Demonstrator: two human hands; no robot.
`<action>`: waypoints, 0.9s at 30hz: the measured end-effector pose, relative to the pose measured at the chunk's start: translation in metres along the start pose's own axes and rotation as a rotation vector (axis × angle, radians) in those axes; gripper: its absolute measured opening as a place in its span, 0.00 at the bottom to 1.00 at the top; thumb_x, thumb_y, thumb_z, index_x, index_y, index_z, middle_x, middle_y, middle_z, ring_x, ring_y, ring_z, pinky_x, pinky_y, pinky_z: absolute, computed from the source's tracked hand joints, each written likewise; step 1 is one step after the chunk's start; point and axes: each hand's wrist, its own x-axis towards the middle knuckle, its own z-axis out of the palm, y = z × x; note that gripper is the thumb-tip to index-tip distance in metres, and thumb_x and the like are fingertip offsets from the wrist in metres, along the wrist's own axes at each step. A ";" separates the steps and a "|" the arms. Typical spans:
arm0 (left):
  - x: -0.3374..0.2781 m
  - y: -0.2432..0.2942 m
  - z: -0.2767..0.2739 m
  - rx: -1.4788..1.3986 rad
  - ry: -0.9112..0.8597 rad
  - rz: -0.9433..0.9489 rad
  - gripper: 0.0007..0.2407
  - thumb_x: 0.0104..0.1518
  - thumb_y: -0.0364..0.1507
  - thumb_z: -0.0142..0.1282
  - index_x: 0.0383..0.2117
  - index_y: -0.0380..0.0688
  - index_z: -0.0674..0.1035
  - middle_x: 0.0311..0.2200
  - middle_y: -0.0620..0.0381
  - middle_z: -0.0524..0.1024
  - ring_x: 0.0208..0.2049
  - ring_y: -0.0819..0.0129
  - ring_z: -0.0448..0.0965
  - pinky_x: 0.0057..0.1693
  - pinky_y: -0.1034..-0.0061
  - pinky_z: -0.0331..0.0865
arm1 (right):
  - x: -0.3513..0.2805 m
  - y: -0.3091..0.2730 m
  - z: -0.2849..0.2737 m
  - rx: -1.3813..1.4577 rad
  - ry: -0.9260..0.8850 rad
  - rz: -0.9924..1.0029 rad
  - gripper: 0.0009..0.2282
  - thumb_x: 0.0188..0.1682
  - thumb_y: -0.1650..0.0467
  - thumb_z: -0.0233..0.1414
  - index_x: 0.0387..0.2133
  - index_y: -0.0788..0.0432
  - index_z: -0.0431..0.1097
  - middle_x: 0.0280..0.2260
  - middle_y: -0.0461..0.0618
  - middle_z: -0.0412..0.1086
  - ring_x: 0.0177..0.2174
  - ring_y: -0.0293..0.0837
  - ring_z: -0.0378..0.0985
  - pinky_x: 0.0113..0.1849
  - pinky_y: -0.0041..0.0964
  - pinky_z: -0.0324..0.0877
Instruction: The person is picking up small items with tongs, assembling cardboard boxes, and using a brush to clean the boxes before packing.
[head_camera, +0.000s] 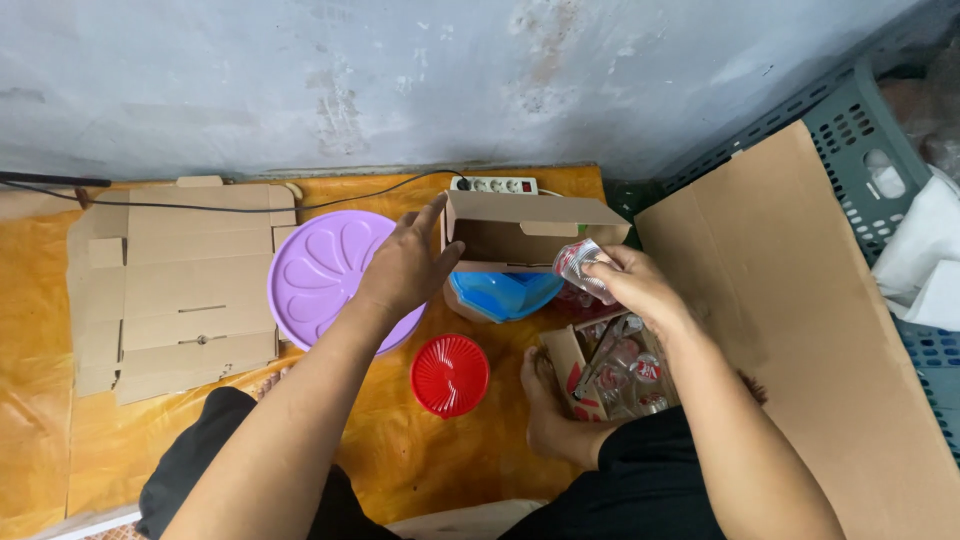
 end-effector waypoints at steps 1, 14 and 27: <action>0.004 -0.001 0.004 0.002 -0.004 -0.008 0.29 0.62 0.38 0.56 0.70 0.54 0.61 0.59 0.37 0.69 0.59 0.40 0.73 0.61 0.51 0.71 | 0.007 0.007 -0.001 0.015 0.023 -0.022 0.23 0.43 0.67 0.61 0.51 0.66 0.73 0.34 0.61 0.74 0.29 0.47 0.79 0.26 0.34 0.77; 0.057 -0.035 0.059 -0.008 0.137 0.055 0.16 0.65 0.37 0.52 0.60 0.58 0.76 0.48 0.45 0.79 0.49 0.49 0.82 0.54 0.59 0.77 | 0.057 0.039 0.008 0.011 0.123 -0.067 0.28 0.42 0.68 0.66 0.57 0.62 0.69 0.45 0.66 0.74 0.40 0.51 0.80 0.34 0.36 0.79; 0.056 -0.036 0.064 -0.012 0.177 0.088 0.13 0.67 0.35 0.48 0.54 0.56 0.79 0.40 0.46 0.82 0.44 0.49 0.84 0.50 0.57 0.79 | 0.079 0.037 0.012 -0.432 -0.005 -0.160 0.26 0.46 0.62 0.60 0.59 0.56 0.68 0.51 0.60 0.74 0.52 0.54 0.75 0.47 0.46 0.73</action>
